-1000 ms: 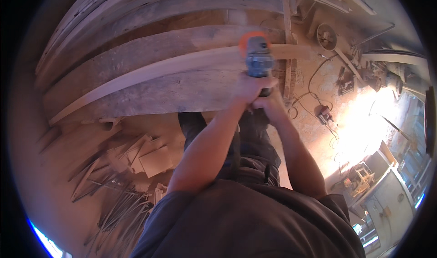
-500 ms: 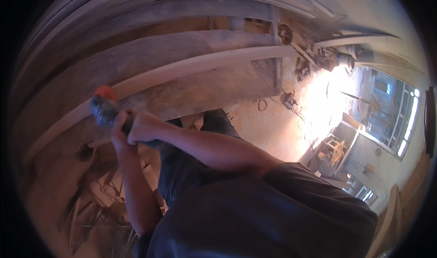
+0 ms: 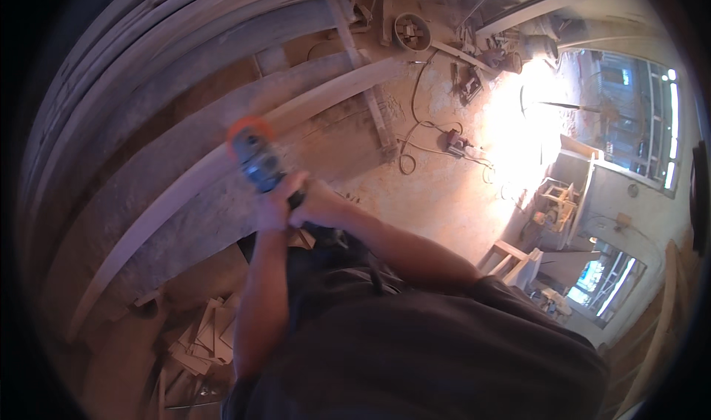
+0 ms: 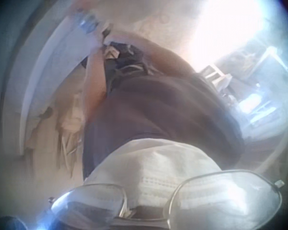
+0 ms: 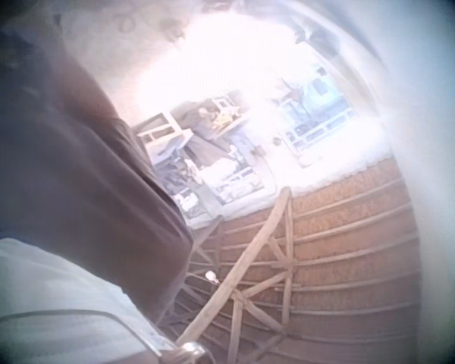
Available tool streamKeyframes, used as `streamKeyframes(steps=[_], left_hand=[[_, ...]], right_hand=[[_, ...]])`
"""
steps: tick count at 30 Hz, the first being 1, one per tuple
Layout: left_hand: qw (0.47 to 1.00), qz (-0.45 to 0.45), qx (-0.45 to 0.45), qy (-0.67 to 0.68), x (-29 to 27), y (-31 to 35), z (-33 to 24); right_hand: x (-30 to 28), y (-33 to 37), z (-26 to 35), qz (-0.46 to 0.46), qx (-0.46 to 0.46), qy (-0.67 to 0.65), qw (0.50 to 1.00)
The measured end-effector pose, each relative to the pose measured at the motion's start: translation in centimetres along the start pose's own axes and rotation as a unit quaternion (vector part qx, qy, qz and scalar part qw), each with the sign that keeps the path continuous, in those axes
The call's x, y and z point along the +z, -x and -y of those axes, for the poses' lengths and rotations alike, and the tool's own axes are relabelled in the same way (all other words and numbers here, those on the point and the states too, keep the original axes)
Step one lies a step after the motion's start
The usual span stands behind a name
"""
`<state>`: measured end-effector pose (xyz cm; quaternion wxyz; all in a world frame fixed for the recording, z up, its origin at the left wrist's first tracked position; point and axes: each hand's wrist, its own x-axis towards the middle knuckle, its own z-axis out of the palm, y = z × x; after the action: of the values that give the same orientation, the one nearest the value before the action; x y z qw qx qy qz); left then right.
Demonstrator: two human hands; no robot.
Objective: The person uses an angle grinder to sand a long wooden beam and then uses a pencil to mark a small wooden strip.
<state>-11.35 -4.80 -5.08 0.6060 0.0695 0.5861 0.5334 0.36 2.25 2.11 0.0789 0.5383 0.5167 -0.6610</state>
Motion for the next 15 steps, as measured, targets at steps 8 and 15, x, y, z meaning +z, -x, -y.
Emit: streamKeyframes(steps=[8,15], left_hand=[[0.966,0.164,-0.123,-0.156,29.3,-7.9,2.0],[0.94,0.173,-0.066,-0.287,34.6,-7.8,-1.0]], right_hand=[[-21.7,3.0,-12.1,-0.158,-0.029,-0.373,0.914],[-26.2,4.2,-13.5,-0.124,0.002,-0.421,0.899]])
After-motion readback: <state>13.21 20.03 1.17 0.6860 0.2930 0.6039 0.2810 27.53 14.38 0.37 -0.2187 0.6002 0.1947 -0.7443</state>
